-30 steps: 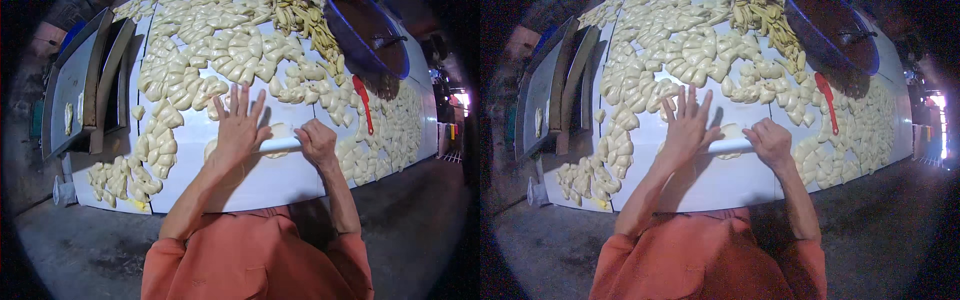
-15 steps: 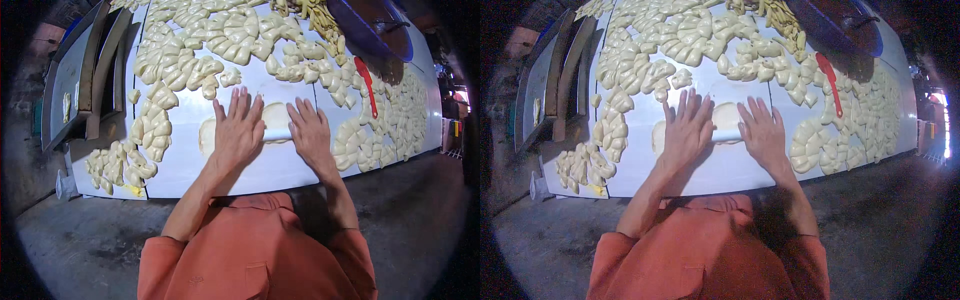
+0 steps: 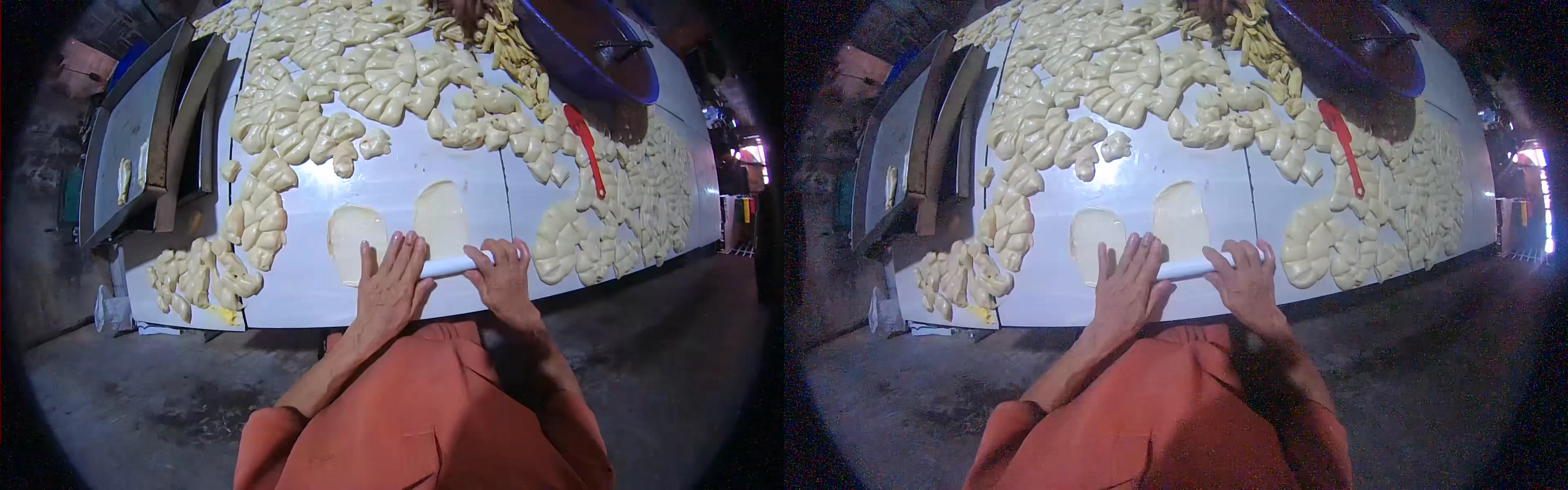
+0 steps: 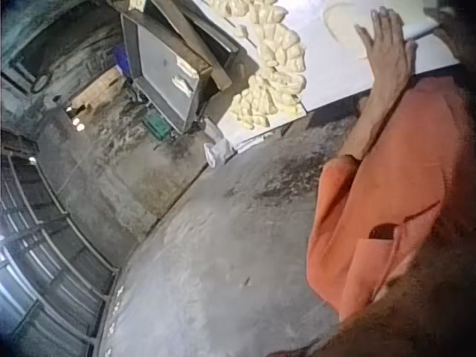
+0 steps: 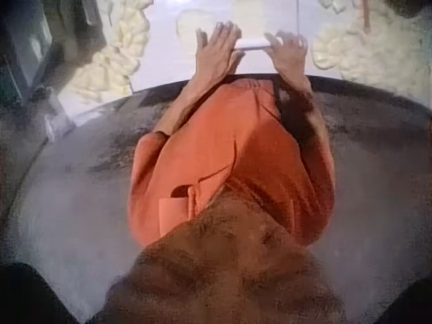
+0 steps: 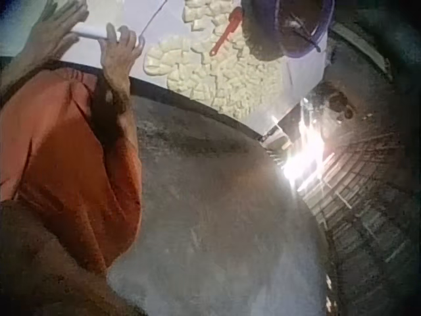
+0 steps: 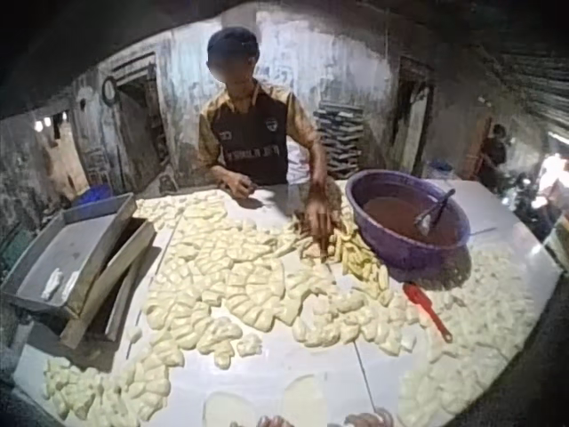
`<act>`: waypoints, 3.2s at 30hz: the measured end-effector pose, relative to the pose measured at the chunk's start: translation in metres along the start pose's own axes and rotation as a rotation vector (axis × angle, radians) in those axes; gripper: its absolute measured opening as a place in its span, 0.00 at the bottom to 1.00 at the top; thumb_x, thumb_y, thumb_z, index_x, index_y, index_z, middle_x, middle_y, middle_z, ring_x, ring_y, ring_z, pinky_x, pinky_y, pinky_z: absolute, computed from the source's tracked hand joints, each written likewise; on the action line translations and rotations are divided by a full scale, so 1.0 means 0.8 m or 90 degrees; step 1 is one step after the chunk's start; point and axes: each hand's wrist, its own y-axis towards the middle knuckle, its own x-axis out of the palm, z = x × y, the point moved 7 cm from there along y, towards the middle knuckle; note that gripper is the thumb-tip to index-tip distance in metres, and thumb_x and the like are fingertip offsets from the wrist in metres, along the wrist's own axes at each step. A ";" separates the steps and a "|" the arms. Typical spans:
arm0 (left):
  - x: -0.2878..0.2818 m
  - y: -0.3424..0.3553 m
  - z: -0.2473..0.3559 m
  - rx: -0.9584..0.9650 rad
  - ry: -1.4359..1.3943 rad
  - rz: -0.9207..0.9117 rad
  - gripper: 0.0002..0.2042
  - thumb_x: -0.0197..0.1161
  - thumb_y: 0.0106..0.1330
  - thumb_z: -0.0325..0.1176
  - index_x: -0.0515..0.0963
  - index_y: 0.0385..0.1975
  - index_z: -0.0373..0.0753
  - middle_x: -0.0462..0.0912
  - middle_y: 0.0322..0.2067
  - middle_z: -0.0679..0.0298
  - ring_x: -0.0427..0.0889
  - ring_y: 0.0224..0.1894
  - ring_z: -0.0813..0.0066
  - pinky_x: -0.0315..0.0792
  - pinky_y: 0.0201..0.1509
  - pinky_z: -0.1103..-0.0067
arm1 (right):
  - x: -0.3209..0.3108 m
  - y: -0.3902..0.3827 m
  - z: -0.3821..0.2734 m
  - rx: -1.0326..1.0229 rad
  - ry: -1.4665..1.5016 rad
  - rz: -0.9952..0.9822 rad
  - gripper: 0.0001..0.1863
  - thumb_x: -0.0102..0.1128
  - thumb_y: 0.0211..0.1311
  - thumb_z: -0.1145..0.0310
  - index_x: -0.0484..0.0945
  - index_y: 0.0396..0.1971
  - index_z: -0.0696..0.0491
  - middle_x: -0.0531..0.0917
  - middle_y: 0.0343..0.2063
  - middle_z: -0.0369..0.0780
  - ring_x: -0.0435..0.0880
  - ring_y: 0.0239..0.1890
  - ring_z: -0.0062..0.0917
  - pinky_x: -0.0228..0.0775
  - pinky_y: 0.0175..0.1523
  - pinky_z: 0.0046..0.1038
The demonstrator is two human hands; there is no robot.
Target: The person prepares bread rolls by rolling out small pieces of dough with a rolling pin, applying a dark filling using a spatula, and then rolling the dough into cylinders. The finished rolls are placed onto a metal baking tray.
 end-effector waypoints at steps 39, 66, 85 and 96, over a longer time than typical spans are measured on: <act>-0.011 0.129 -0.028 0.111 -0.004 -0.003 0.37 0.58 0.69 0.49 0.61 0.71 0.27 0.63 0.72 0.44 0.56 0.77 0.50 0.40 0.76 0.40 | -0.012 0.128 -0.013 0.050 0.115 0.067 0.32 0.60 0.68 0.54 0.70 0.65 0.59 0.74 0.64 0.49 0.69 0.69 0.43 0.57 0.70 0.48; -0.050 -0.006 -0.144 -0.037 0.071 -0.090 0.46 0.50 0.70 0.66 0.55 0.75 0.32 0.54 0.76 0.47 0.49 0.80 0.49 0.35 0.75 0.38 | 0.055 0.117 -0.140 -0.012 0.025 -0.146 0.40 0.47 0.70 0.37 0.68 0.69 0.55 0.69 0.70 0.46 0.60 0.76 0.39 0.37 0.73 0.71; -0.059 0.020 -0.123 -0.096 0.067 -0.059 0.38 0.57 0.71 0.57 0.63 0.71 0.34 0.65 0.72 0.49 0.53 0.78 0.46 0.33 0.76 0.39 | -0.096 0.074 0.313 0.452 -0.226 0.160 0.13 0.60 0.66 0.69 0.81 0.48 0.57 0.86 0.40 0.49 0.86 0.43 0.46 0.77 0.48 0.46; -0.010 -0.093 -0.098 -0.589 0.061 0.056 0.39 0.55 0.75 0.49 0.49 0.77 0.33 0.48 0.77 0.41 0.42 0.80 0.43 0.31 0.76 0.41 | -0.185 0.053 0.364 0.435 0.094 0.208 0.13 0.55 0.69 0.69 0.79 0.51 0.55 0.86 0.34 0.52 0.87 0.41 0.51 0.77 0.44 0.44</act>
